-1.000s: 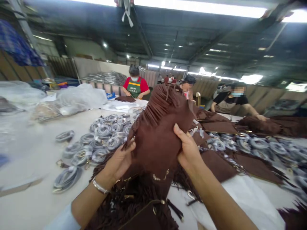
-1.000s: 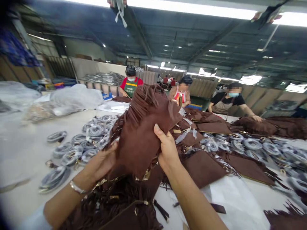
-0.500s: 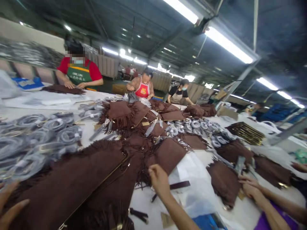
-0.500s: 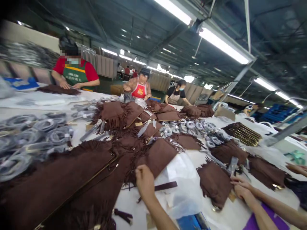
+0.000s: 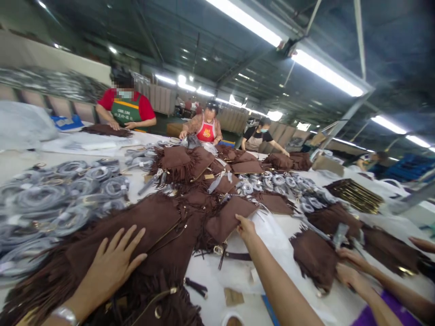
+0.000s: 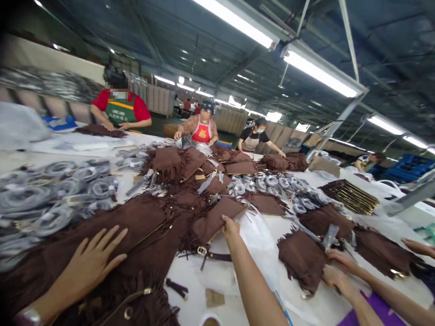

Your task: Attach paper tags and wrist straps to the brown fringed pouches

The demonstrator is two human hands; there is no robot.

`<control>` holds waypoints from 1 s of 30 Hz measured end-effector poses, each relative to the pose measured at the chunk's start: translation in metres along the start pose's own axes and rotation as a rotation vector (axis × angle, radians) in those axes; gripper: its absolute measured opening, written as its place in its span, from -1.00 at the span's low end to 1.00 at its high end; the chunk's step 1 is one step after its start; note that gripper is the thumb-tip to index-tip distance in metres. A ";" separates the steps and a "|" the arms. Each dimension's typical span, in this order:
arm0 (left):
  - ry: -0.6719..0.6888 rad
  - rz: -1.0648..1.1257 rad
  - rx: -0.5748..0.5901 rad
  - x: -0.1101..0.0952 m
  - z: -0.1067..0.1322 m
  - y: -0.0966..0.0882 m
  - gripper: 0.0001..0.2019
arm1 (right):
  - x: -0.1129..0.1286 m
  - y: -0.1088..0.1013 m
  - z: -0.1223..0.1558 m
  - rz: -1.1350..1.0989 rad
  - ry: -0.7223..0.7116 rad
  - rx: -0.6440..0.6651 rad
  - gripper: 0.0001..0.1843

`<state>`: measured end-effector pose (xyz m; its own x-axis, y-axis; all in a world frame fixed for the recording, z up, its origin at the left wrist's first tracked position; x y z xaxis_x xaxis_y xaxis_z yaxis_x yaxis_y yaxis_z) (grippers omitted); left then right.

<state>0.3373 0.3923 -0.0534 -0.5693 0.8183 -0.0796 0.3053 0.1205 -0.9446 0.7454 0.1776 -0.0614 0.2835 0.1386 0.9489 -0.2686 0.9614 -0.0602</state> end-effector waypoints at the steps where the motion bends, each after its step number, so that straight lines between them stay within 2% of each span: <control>1: -0.014 0.013 0.014 0.002 -0.001 -0.002 -0.37 | 0.008 0.002 0.003 -0.017 0.025 0.024 -0.70; 5: -0.128 0.254 0.068 0.006 -0.011 -0.020 -0.41 | 0.061 0.010 0.030 -0.090 -0.015 0.146 -0.82; 8: -0.252 0.696 0.014 -0.008 -0.017 -0.054 -0.42 | 0.109 0.027 0.073 -0.185 -0.112 0.295 -0.82; 9: -0.306 0.900 0.016 -0.018 -0.017 -0.063 -0.45 | 0.124 0.036 0.090 -0.218 -0.143 0.352 -0.78; 12: -0.413 1.588 0.304 -0.082 -0.009 -0.068 -0.43 | 0.159 0.072 0.149 -0.303 -0.207 0.528 -0.69; 13: -0.410 1.729 0.333 -0.101 -0.007 -0.077 -0.44 | 0.165 0.086 0.169 -0.337 -0.207 0.579 -0.67; 15: -0.396 1.980 0.213 -0.116 -0.011 -0.104 -0.46 | 0.168 0.113 0.207 -0.415 -0.169 0.657 -0.66; 17: -0.455 2.168 -0.013 -0.103 -0.013 -0.131 -0.45 | 0.163 0.138 0.243 -0.501 -0.125 0.723 -0.65; 19: -0.606 2.138 -0.277 -0.064 -0.009 -0.155 -0.49 | 0.157 0.161 0.273 -0.555 -0.106 0.826 -0.64; 20: -0.652 2.052 -0.341 -0.043 -0.008 -0.166 -0.48 | 0.153 0.173 0.285 -0.566 -0.092 0.893 -0.63; 22: -0.702 1.837 -0.350 -0.002 -0.005 -0.184 -0.49 | 0.138 0.194 0.297 -0.554 -0.024 1.009 -0.67; 23: -0.736 1.759 -0.277 0.014 -0.004 -0.182 -0.49 | 0.126 0.202 0.296 -0.525 0.022 1.039 -0.70; 24: -0.769 1.702 -0.176 0.027 0.000 -0.175 -0.49 | 0.110 0.209 0.290 -0.473 0.065 1.038 -0.72; 26: -0.808 1.577 -0.076 0.053 0.014 -0.151 -0.48 | 0.067 0.216 0.269 -0.312 0.125 0.972 -0.71; 29: -0.928 1.191 0.046 0.086 0.047 -0.091 -0.54 | -0.010 0.219 0.234 -0.066 0.192 0.831 -0.70; 30: -0.916 1.075 0.043 0.093 0.053 -0.074 -0.54 | -0.033 0.219 0.224 -0.005 0.213 0.794 -0.70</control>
<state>0.2213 0.4296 -0.0076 -0.3694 -0.1529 -0.9166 0.8877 -0.3498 -0.2994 0.4708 0.3308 -0.0363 0.4337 0.2532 0.8648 -0.8153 0.5188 0.2570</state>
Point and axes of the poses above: each hand's wrist, its own z-axis away from the middle knuckle, its own y-axis out of the palm, x = y × z, the point moved 10 cm from there along -z, towards the middle knuckle, and after that the axes turned 4 degrees about z, right-handed, at the moved point
